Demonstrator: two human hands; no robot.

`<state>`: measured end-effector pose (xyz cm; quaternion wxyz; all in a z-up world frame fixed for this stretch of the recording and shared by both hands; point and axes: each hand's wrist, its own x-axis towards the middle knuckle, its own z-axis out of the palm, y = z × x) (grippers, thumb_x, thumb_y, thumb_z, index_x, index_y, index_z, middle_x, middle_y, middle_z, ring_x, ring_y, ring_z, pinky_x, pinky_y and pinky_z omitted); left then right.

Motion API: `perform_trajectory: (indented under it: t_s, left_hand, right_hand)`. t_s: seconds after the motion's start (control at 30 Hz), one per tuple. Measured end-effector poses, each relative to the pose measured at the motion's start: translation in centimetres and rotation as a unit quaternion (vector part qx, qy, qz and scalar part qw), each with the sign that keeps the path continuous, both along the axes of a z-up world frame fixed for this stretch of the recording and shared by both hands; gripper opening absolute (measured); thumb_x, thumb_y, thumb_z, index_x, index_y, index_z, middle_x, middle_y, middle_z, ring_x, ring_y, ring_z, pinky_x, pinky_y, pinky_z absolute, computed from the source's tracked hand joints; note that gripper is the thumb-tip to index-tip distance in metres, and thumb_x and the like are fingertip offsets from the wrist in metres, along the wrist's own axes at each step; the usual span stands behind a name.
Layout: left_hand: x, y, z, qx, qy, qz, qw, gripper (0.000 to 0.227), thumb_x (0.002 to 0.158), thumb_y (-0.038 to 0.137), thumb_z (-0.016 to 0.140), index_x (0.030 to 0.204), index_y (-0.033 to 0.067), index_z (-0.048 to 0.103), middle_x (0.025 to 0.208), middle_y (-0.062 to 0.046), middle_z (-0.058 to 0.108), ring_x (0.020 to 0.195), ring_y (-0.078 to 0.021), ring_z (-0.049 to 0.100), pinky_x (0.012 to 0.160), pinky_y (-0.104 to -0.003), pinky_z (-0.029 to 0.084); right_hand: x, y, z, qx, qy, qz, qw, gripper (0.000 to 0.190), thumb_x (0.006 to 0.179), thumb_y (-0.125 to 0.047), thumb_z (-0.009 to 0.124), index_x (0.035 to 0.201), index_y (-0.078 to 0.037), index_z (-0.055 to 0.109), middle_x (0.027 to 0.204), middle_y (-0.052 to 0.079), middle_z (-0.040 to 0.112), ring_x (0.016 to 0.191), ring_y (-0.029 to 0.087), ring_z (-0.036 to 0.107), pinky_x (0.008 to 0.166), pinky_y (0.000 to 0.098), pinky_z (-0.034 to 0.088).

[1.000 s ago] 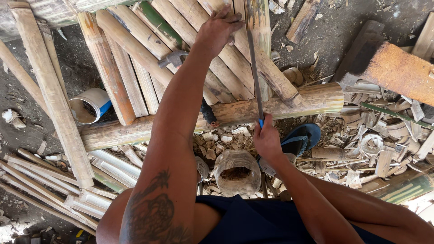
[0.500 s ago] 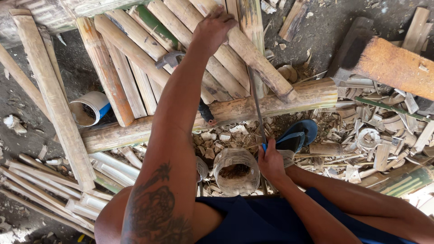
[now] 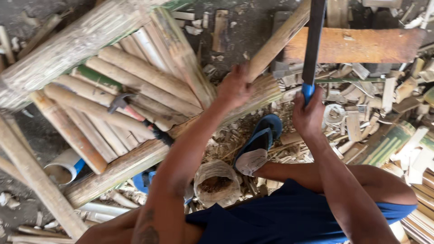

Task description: The person uses a hand saw to cut bamboo strips to length, then hammers them into a bamboo frame on the floor. The person repeatedly picks up bamboo pieces, cuts them, and secures them with a hammer.

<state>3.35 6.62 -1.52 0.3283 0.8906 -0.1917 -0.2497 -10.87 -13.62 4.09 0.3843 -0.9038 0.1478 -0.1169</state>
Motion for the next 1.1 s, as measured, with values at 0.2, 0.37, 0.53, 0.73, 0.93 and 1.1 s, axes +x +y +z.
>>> perform_trajectory:
  t_s: [0.2,0.37,0.53,0.73,0.93,1.1]
  left_hand:
    - [-2.3,-7.8,-0.4,0.029,0.081,-0.016,0.996,0.054,0.103,0.028,0.054,0.146,-0.0018,0.037,0.126,-0.029,0.057,0.082,-0.0322,0.073,0.062,-0.042,0.066]
    - [-1.7,-7.4,0.3,0.007,0.077,-0.017,0.997,0.058,0.1,0.021,0.052,0.147,-0.0044,0.032,0.114,-0.03,0.06,0.069,-0.0295,0.072,0.054,-0.038,0.065]
    - [-1.2,-7.1,1.4,-0.043,0.161,0.01,0.986,0.051,0.099,0.017,0.047,0.145,-0.0024,0.038,0.098,-0.023,0.066,0.06,-0.0219,0.066,0.052,-0.038,0.061]
    - [-1.3,-6.9,1.1,-0.032,0.245,0.041,0.968,0.05,0.1,0.023,0.049,0.146,0.0042,0.038,0.086,-0.019,0.066,0.056,-0.0208,0.062,0.05,-0.039,0.06]
    - [-2.7,-5.4,4.0,0.018,0.244,0.028,0.969,0.053,0.101,0.026,0.049,0.149,0.0081,0.033,0.09,-0.018,0.067,0.058,-0.0199,0.061,0.052,-0.038,0.057]
    - [-1.8,-6.6,4.6,-0.123,-0.079,-0.01,0.989,0.031,0.101,0.006,0.056,0.13,0.0003,0.051,0.1,-0.02,0.067,0.063,-0.0193,0.065,0.047,-0.03,0.062]
  right_hand:
    - [1.9,-3.0,-4.0,0.005,-0.026,0.002,1.0,0.022,0.114,-0.012,0.052,0.127,0.003,0.043,0.078,0.012,0.067,0.063,0.024,0.071,0.051,0.0404,0.054]
    - [3.3,-3.3,-1.4,0.005,-0.093,0.026,0.995,0.026,0.116,-0.012,0.046,0.134,0.005,0.037,0.078,0.007,0.064,0.063,0.019,0.069,0.05,0.0326,0.057]
    - [3.0,-3.6,0.7,0.026,-0.24,0.02,0.97,0.026,0.124,-0.02,0.043,0.137,0.0,0.031,0.084,0.009,0.061,0.067,0.016,0.06,0.058,0.0294,0.049]
    - [6.1,-3.9,-7.1,0.166,0.05,-0.055,0.983,0.023,0.12,-0.024,0.042,0.12,-0.002,0.051,0.079,0.008,0.061,0.065,0.021,0.06,0.055,0.0361,0.051]
    - [6.5,-4.9,-5.9,-0.104,0.048,0.016,0.993,0.027,0.109,-0.014,0.059,0.126,-0.002,0.043,0.069,0.017,0.064,0.055,0.038,0.065,0.046,0.0494,0.052]
    - [7.4,-9.0,-0.1,-0.11,-0.07,0.023,0.991,0.028,0.12,-0.006,0.051,0.142,-0.001,0.034,0.076,0.01,0.065,0.054,0.02,0.066,0.046,0.0294,0.052]
